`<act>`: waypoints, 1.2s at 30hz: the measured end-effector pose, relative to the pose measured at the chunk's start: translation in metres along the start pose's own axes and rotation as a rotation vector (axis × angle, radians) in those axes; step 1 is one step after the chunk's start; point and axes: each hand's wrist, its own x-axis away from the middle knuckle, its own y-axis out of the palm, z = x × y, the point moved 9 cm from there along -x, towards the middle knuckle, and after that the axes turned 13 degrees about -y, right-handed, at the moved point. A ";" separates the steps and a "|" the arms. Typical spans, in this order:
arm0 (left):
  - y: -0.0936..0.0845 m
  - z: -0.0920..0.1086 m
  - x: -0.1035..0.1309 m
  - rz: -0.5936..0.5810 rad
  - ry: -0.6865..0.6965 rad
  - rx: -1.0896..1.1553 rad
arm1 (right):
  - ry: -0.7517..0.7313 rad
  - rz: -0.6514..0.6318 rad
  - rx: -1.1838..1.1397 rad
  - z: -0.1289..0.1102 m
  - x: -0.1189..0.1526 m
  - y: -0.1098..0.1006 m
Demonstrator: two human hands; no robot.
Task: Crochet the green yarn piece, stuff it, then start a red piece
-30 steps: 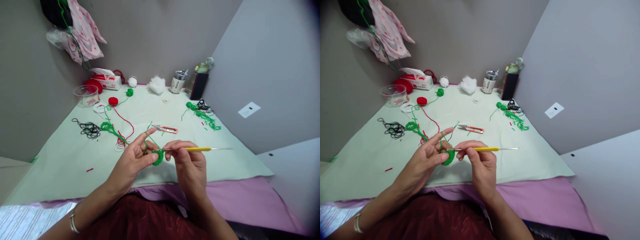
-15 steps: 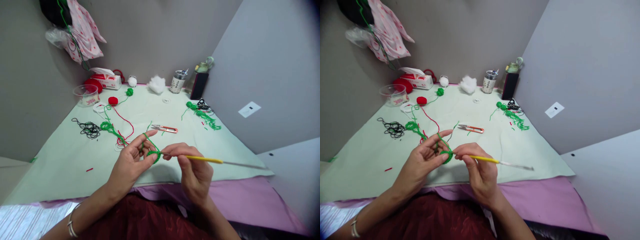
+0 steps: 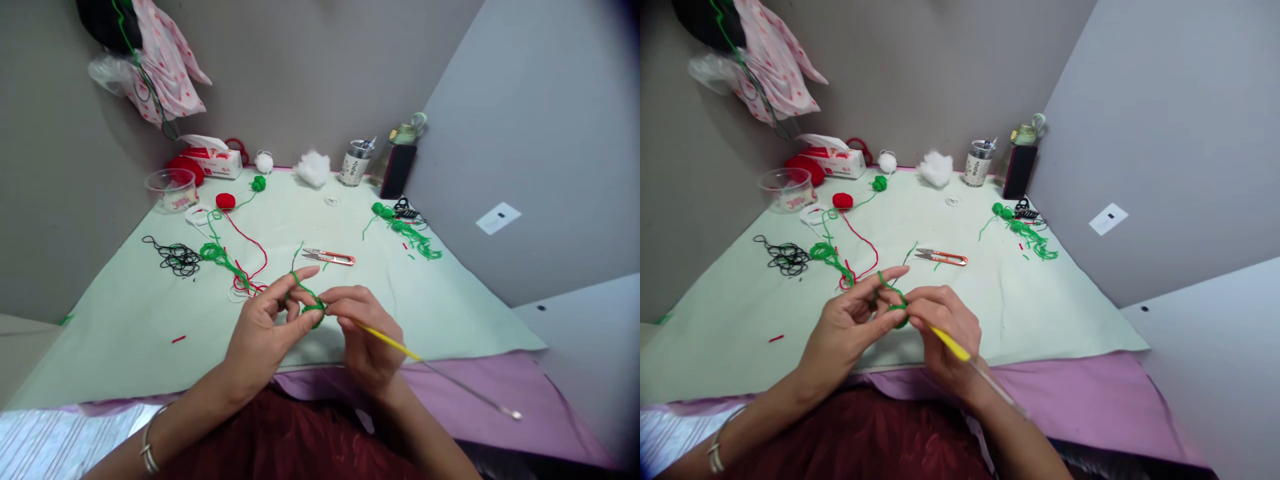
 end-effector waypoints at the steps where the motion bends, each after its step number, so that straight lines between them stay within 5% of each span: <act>1: 0.002 -0.001 -0.001 -0.028 -0.011 0.031 | -0.006 -0.003 0.021 0.000 0.001 0.001; 5: 0.004 -0.005 -0.003 -0.081 -0.031 0.154 | 0.111 0.136 -0.028 0.007 0.002 -0.006; 9: 0.006 -0.007 -0.003 -0.158 -0.074 0.274 | 0.342 0.299 -0.361 0.027 0.007 -0.007; 16: 0.006 -0.004 -0.002 -0.181 -0.071 0.271 | 0.448 0.288 -0.539 0.035 0.008 -0.001; 28: -0.010 0.012 0.004 0.062 0.089 -0.048 | 0.197 0.021 -0.186 0.006 -0.009 -0.010; 36: -0.014 0.008 0.001 0.138 0.069 0.042 | -0.138 -0.156 0.277 -0.022 -0.004 0.004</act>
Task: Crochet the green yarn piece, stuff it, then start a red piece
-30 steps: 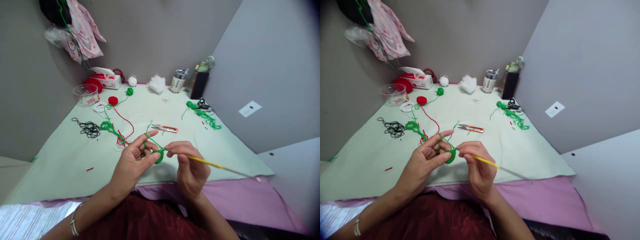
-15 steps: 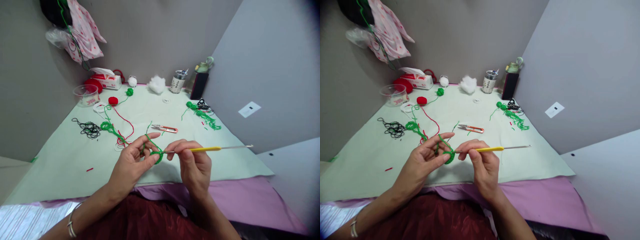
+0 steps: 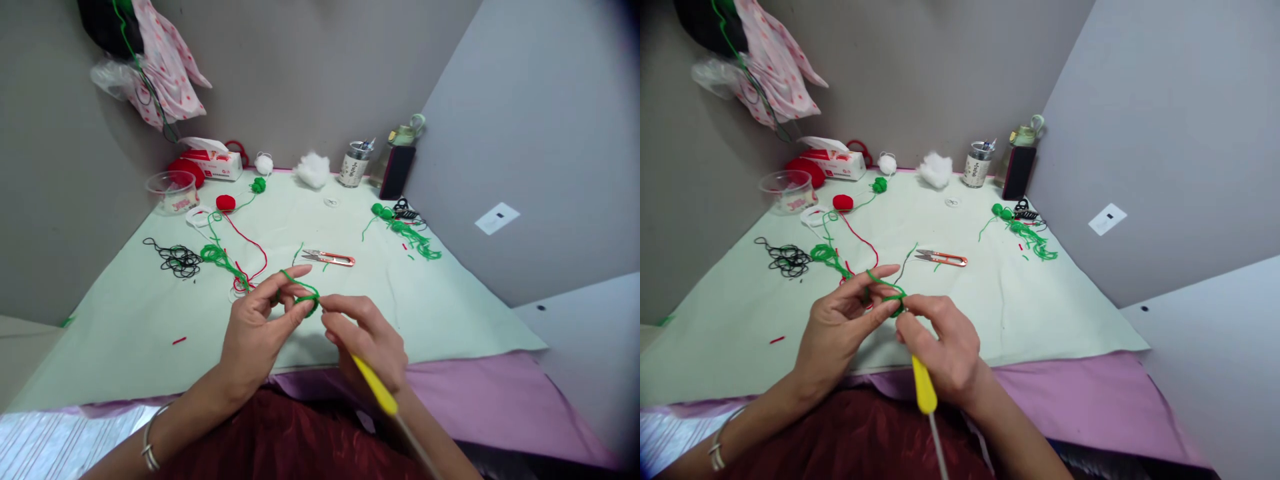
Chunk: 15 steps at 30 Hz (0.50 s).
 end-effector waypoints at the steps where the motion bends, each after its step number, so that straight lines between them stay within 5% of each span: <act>1: -0.001 0.000 0.000 0.011 -0.007 0.030 | -0.019 -0.003 0.032 -0.003 0.001 0.001; 10: 0.006 -0.009 -0.002 -0.074 -0.097 0.178 | -0.079 0.012 0.151 -0.010 0.009 0.005; 15: 0.018 -0.015 -0.001 -0.214 -0.203 0.297 | -0.005 0.036 0.177 -0.005 0.012 0.006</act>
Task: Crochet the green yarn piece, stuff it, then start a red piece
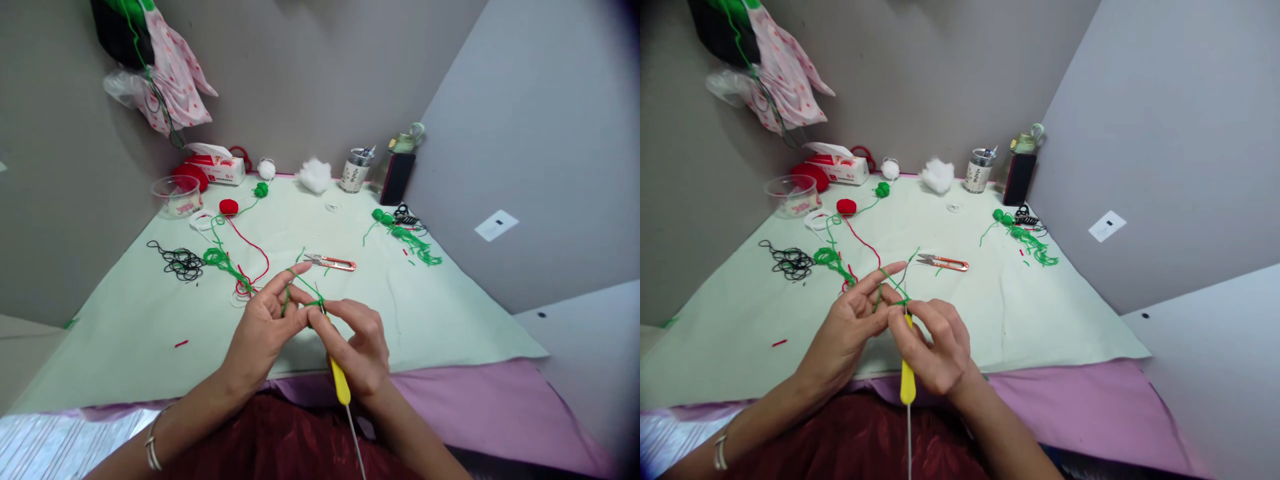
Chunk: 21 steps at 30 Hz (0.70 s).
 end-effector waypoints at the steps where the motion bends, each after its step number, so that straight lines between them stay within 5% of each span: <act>1: 0.003 -0.004 -0.001 -0.036 -0.059 0.046 | 0.012 0.007 -0.029 0.001 -0.001 0.000; 5: 0.009 -0.009 0.000 -0.114 -0.220 0.149 | 0.190 0.125 -0.296 0.018 -0.005 -0.007; 11: 0.007 0.004 -0.001 -0.139 -0.141 0.137 | 0.613 0.403 -0.774 0.050 0.005 -0.007; 16: 0.007 0.003 0.000 -0.152 -0.131 0.042 | 0.632 0.365 -0.904 0.052 0.003 0.005; 21: 0.008 -0.001 -0.001 -0.151 -0.083 -0.001 | 0.572 0.286 -0.779 0.049 -0.001 0.012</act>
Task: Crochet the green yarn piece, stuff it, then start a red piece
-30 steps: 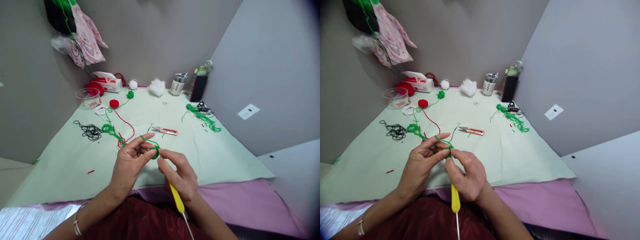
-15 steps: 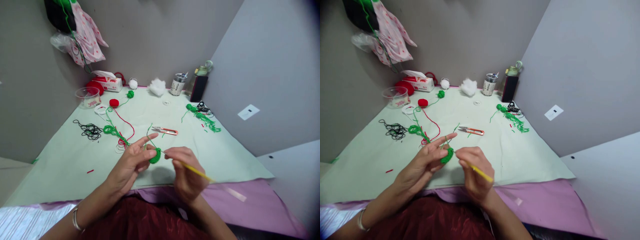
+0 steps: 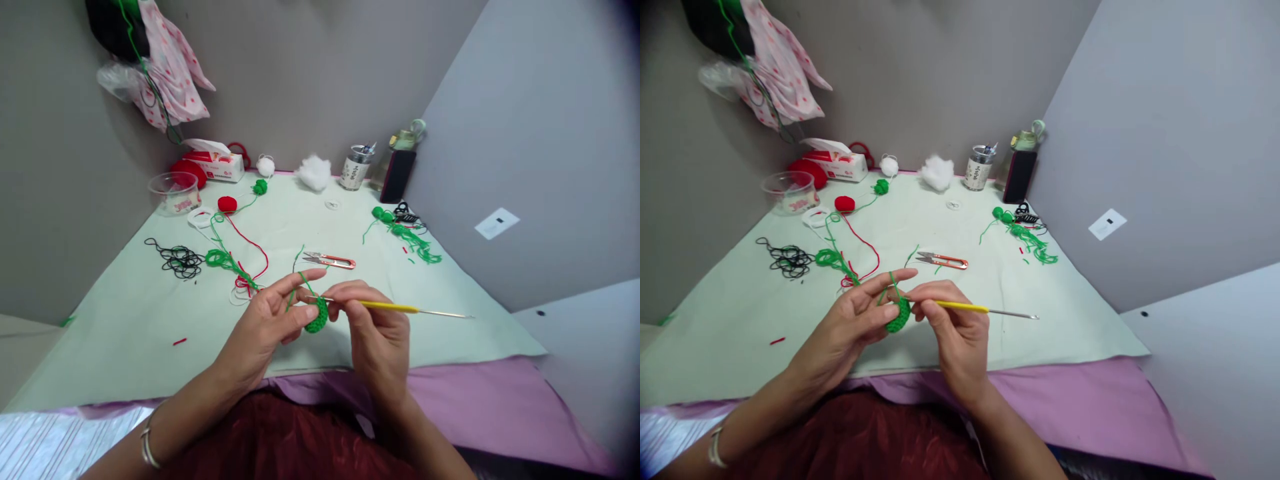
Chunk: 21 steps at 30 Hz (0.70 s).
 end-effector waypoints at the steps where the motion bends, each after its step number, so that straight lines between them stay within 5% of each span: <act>1: 0.000 0.000 0.000 0.010 0.027 -0.009 | -0.021 -0.001 0.045 -0.001 0.001 0.000; 5: 0.000 0.000 -0.001 0.052 0.080 0.018 | -0.270 -0.087 0.369 -0.021 0.011 0.008; 8: 0.004 -0.009 -0.004 -0.012 -0.045 0.118 | -0.437 -0.147 0.553 -0.032 0.017 0.014; 11: 0.006 -0.014 -0.005 -0.074 -0.150 0.188 | -0.277 -0.026 0.371 -0.023 0.008 -0.002; 14: 0.000 -0.007 -0.005 -0.034 -0.079 0.165 | -0.039 0.094 0.034 -0.003 0.001 -0.011; 21: -0.003 0.001 0.000 0.028 0.111 -0.114 | 0.103 0.033 -0.071 0.016 0.004 -0.003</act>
